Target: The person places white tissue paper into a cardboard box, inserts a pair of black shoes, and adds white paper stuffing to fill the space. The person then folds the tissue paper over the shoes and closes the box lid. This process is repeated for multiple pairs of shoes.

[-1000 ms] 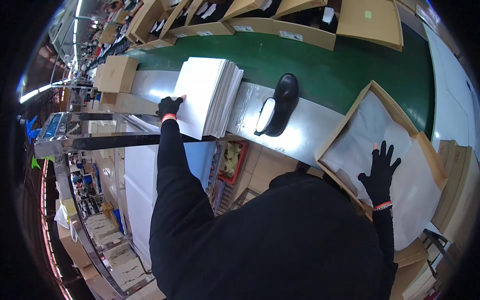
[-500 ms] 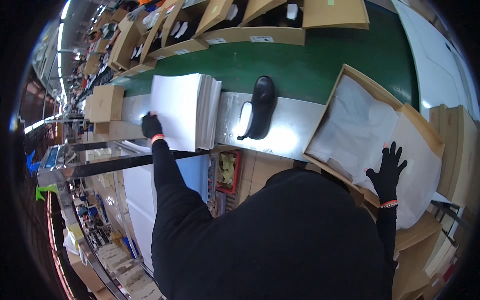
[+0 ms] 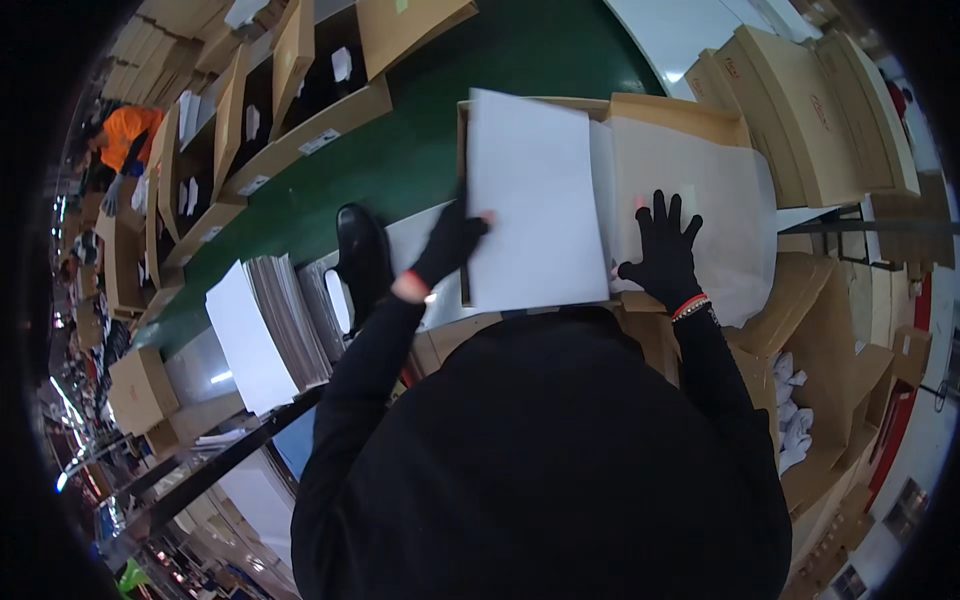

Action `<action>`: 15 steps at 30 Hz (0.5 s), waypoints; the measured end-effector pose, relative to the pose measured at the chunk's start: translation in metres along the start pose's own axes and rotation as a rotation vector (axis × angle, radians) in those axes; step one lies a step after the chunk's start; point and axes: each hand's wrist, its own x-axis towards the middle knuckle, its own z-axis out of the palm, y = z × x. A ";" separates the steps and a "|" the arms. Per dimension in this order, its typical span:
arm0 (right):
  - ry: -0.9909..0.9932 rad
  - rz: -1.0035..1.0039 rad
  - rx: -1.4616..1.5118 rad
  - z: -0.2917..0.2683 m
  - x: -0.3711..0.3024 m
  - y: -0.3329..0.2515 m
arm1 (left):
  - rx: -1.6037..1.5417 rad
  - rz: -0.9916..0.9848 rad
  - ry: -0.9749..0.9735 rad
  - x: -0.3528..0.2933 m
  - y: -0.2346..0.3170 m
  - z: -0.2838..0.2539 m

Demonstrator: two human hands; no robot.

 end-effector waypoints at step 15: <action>0.073 0.111 0.163 0.049 -0.048 0.037 | 0.214 -0.049 -0.190 0.028 0.016 0.031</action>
